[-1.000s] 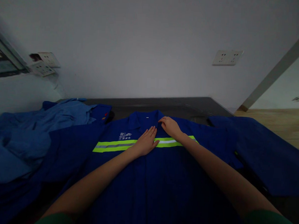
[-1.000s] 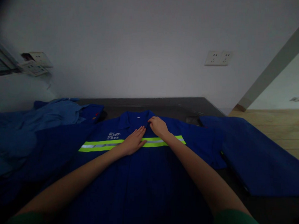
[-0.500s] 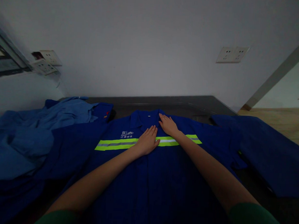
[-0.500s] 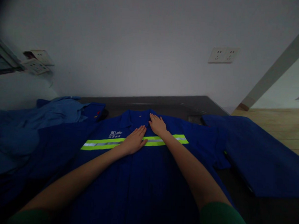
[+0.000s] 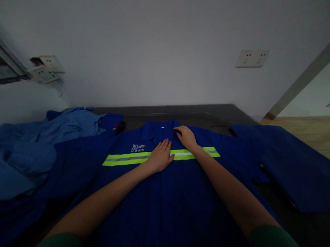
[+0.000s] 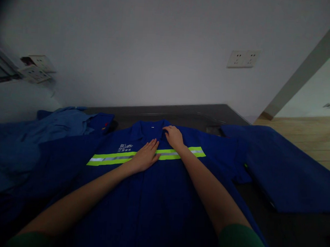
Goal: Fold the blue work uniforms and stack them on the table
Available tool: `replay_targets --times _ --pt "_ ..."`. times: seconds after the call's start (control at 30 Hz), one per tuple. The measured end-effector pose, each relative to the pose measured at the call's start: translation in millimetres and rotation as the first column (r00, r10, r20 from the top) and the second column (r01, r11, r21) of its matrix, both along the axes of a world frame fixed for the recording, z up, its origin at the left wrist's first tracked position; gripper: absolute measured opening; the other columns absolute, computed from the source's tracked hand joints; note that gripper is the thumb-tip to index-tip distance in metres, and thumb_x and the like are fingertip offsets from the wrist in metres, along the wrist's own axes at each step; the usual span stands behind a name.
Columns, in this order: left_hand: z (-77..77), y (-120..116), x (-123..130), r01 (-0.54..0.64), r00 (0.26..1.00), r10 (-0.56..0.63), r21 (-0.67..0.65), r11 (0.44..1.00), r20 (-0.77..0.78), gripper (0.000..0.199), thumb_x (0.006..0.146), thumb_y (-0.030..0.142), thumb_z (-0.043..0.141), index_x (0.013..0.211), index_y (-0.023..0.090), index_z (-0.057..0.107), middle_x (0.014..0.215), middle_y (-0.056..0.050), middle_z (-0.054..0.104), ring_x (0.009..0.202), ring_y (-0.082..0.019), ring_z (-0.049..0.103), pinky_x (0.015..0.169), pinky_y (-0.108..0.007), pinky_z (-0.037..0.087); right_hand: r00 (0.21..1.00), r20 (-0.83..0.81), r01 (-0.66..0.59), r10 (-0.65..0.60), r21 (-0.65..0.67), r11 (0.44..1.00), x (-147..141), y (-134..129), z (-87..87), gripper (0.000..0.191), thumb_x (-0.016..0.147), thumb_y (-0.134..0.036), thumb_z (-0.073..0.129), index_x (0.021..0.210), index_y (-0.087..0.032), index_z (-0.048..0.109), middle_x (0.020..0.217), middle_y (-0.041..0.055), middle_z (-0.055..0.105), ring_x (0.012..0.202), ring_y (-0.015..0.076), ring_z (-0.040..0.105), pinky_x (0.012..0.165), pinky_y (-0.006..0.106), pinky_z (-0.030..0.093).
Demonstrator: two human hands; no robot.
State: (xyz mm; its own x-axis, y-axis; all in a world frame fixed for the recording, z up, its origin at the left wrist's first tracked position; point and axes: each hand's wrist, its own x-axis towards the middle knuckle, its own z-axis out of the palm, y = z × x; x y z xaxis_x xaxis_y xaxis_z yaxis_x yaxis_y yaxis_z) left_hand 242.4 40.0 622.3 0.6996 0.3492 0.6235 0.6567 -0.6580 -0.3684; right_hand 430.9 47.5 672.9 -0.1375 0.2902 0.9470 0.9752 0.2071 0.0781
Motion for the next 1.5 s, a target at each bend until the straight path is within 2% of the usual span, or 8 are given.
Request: replay_targets --times 0.3,0.5,0.67,0.8,1.03,1.3,1.4,1.5 --pt "-3.6 -1 1 0.027 0.995 -0.031 0.041 0.999 0.094 0.066 0.094 0.037 0.04 0.148 0.002 0.023 0.153 -0.023 0.022 0.141 -0.029 0.028 0.116 -0.04 0.026 0.988 0.145 -0.05 0.057 -0.051 0.997 -1 8 8.6 0.026 0.085 -0.011 0.055 0.1 -0.022 0.072 0.118 0.0092 0.055 0.11 0.0218 0.049 0.098 0.038 0.042" --pt "3.7 -3 -5 0.037 0.992 -0.046 0.073 0.997 0.118 0.058 0.092 0.035 0.047 0.145 0.018 0.033 0.155 -0.017 0.022 0.13 -0.031 0.046 0.104 -0.04 0.042 0.959 0.264 -0.075 0.102 -0.113 0.991 0 14 30.9 0.02 0.087 -0.016 0.054 0.09 -0.021 0.073 0.121 0.0091 0.057 0.117 0.0251 0.044 0.102 0.043 0.037" --pt "12.9 0 -10 0.004 0.989 -0.019 0.1 0.995 0.146 0.061 0.091 0.032 0.046 0.144 0.007 0.032 0.153 -0.019 0.027 0.131 -0.031 0.043 0.109 -0.038 0.036 0.93 0.249 -0.221 0.27 -0.208 0.953 8 24 42.9 0.036 0.079 -0.002 0.048 0.099 -0.02 0.072 0.116 0.0065 0.065 0.114 0.0197 0.053 0.105 0.041 0.034" --pt "14.5 4 -11 -0.026 0.988 0.004 0.137 0.99 0.155 0.063 0.09 0.033 0.046 0.142 0.001 0.034 0.151 -0.022 0.028 0.135 -0.031 0.038 0.114 -0.04 0.029 0.909 0.254 -0.263 0.33 -0.265 0.928 12 28 43.2 0.033 0.076 -0.009 0.06 0.105 -0.021 0.071 0.115 0.0049 0.067 0.123 0.0221 0.047 0.106 0.042 0.033" --pt "15.9 9 -12 -0.106 0.984 0.088 0.108 0.989 0.155 0.063 0.091 0.043 0.041 0.138 0.001 0.042 0.153 -0.021 0.022 0.144 -0.03 0.02 0.116 -0.047 0.022 0.962 0.252 -0.052 0.107 -0.215 0.975 -14 37 40.9 0.014 0.086 -0.026 0.062 0.095 -0.019 0.07 0.106 0.0082 0.064 0.109 0.0232 0.051 0.097 0.039 0.039" --pt "12.9 19 -8 -0.082 0.992 0.08 0.015 0.997 0.099 0.065 0.094 0.044 0.033 0.143 0.001 0.035 0.15 -0.022 0.03 0.142 -0.03 0.025 0.117 -0.046 0.02 0.967 0.254 0.063 -0.025 -0.143 0.988 -20 40 22.8 0.045 0.096 -0.032 0.045 0.137 -0.016 0.047 0.145 0.0171 0.041 0.138 0.026 0.029 0.112 0.046 0.026" --pt "14.8 21 -9 -0.055 0.993 0.055 0.0 0.998 0.106 0.064 0.094 0.045 0.034 0.142 0.002 0.036 0.15 -0.022 0.03 0.142 -0.03 0.025 0.116 -0.048 0.022 0.981 0.19 0.065 -0.038 -0.139 0.988 -20 31 21.6 0.05 0.096 -0.033 0.044 0.142 -0.014 0.041 0.151 0.0172 0.033 0.142 0.0263 0.022 0.113 0.047 0.024" --pt "29.6 20 -18 0.002 0.994 0.0 -0.017 1.0 0.114 0.056 0.094 0.039 0.037 0.139 0.005 0.042 0.147 -0.019 0.039 0.137 -0.027 0.036 0.113 -0.042 0.03 0.985 0.149 0.105 -0.082 -0.149 0.983 -22 23 17.0 0.049 0.096 -0.033 0.044 0.142 -0.015 0.042 0.151 0.0165 0.032 0.142 0.0286 0.024 0.111 0.052 0.026"
